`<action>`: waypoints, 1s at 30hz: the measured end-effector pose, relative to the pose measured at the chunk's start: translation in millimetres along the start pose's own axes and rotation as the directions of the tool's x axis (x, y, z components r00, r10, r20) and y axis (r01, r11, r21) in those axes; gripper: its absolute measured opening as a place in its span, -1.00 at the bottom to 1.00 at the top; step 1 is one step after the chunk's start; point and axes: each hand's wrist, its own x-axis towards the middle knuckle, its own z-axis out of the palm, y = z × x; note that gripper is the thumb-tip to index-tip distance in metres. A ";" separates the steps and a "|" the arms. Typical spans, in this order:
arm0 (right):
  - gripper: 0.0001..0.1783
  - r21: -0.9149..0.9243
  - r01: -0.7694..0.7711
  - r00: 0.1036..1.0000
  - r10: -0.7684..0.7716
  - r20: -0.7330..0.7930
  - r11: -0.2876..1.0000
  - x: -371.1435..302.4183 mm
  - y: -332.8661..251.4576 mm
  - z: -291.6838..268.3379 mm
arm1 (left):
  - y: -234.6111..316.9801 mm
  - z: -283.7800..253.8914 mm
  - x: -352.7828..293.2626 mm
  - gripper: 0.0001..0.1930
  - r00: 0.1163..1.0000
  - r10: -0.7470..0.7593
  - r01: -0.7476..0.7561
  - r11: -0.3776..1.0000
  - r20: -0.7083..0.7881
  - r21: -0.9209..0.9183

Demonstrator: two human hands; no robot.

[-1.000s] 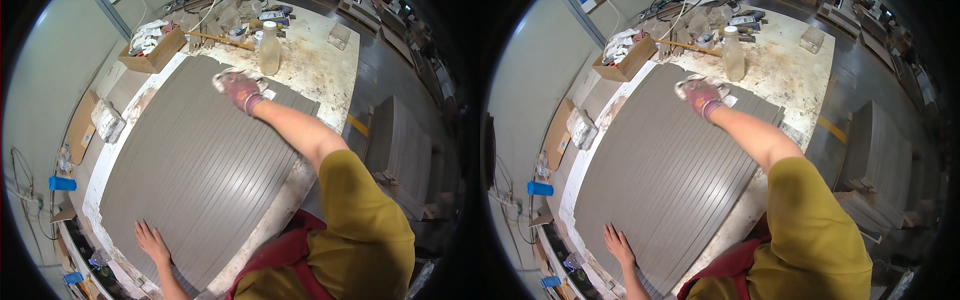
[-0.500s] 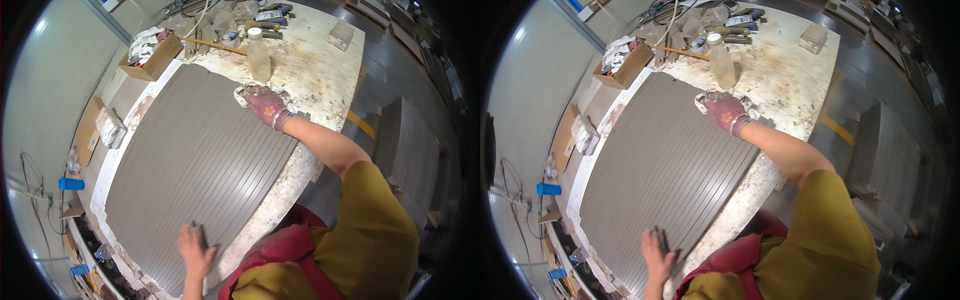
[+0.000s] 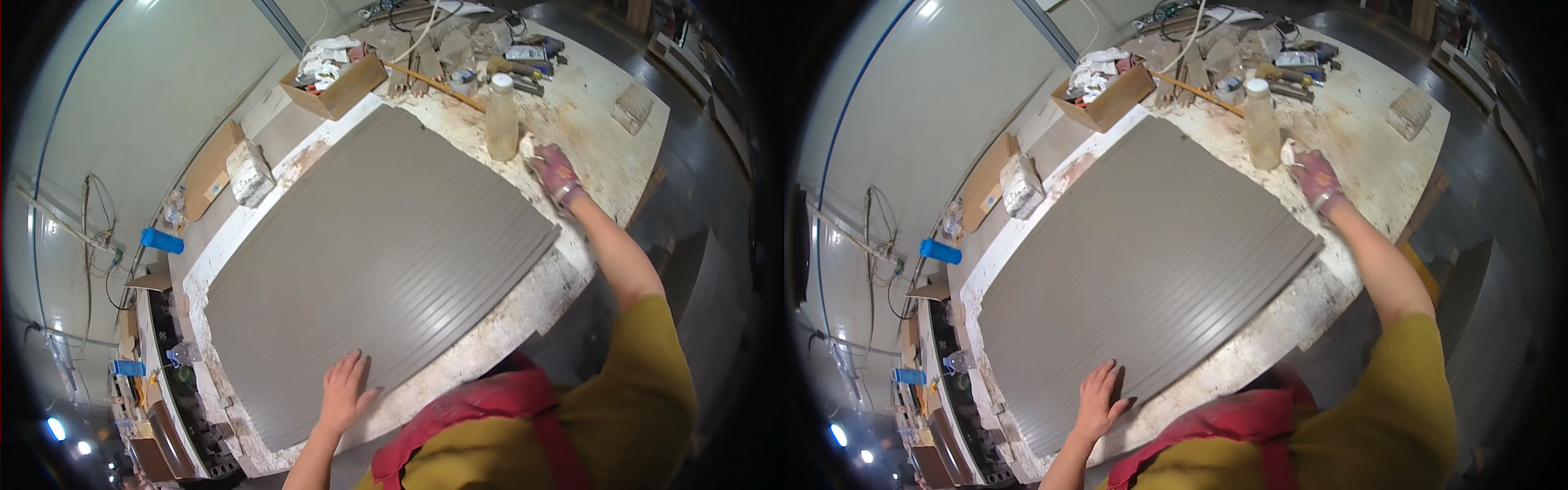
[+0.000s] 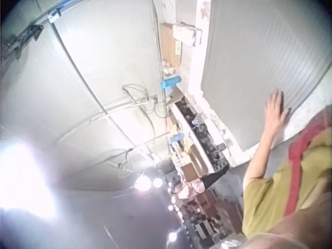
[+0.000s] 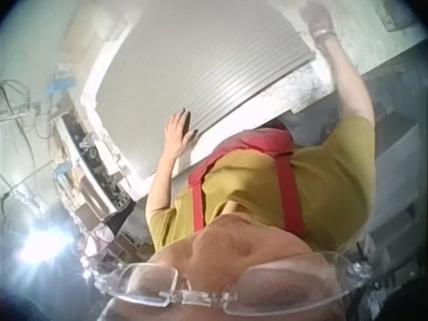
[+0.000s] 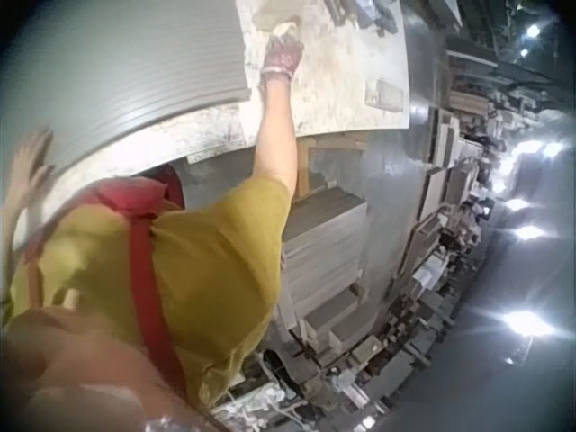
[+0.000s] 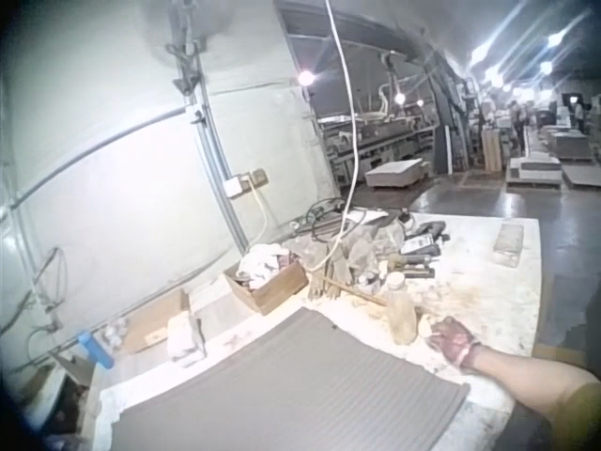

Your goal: The person wipes the surface of several slatted wooden panels with a cloth and stacks them on top of one another on a workbench.

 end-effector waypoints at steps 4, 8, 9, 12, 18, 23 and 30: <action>-0.73 0.240 0.261 0.964 -0.237 -0.123 0.935 -41.3 -74.9 -35.1 | -56.8 -32.2 28.0 -0.42 0.962 -0.139 0.132 0.990 -0.235 -0.043; -0.59 0.054 0.539 0.808 -0.534 0.250 0.841 -96.5 -110.1 3.3 | -155.3 -66.6 122.4 -0.46 0.865 -0.187 0.166 0.982 -0.465 -0.086; -0.56 -0.056 0.484 0.849 -0.454 0.270 0.873 -106.3 -122.3 3.3 | -181.1 -70.0 151.3 -0.46 0.842 -0.195 0.175 0.981 -0.503 -0.087; -0.50 -0.139 0.403 0.889 -0.351 0.295 0.904 -107.6 -143.7 -2.4 | -258.2 -75.2 215.6 -0.45 0.800 -0.299 0.299 0.950 -0.519 -0.086; -0.43 -0.134 0.401 0.884 -0.344 0.316 0.906 -105.9 -143.0 -0.1 | -368.8 -52.4 305.2 -0.36 0.799 -0.527 0.551 0.835 -0.289 -0.001; -0.43 -0.169 0.369 0.885 -0.290 0.365 0.914 -106.6 -145.7 1.0 | -393.4 -32.2 327.6 -0.37 0.848 -0.518 0.506 0.854 -0.110 -0.119; -0.40 -0.179 0.395 0.887 -0.322 0.331 0.901 -107.5 -145.0 4.4 | -351.9 -47.8 322.6 -0.44 0.820 -0.556 0.552 0.831 -0.135 -0.074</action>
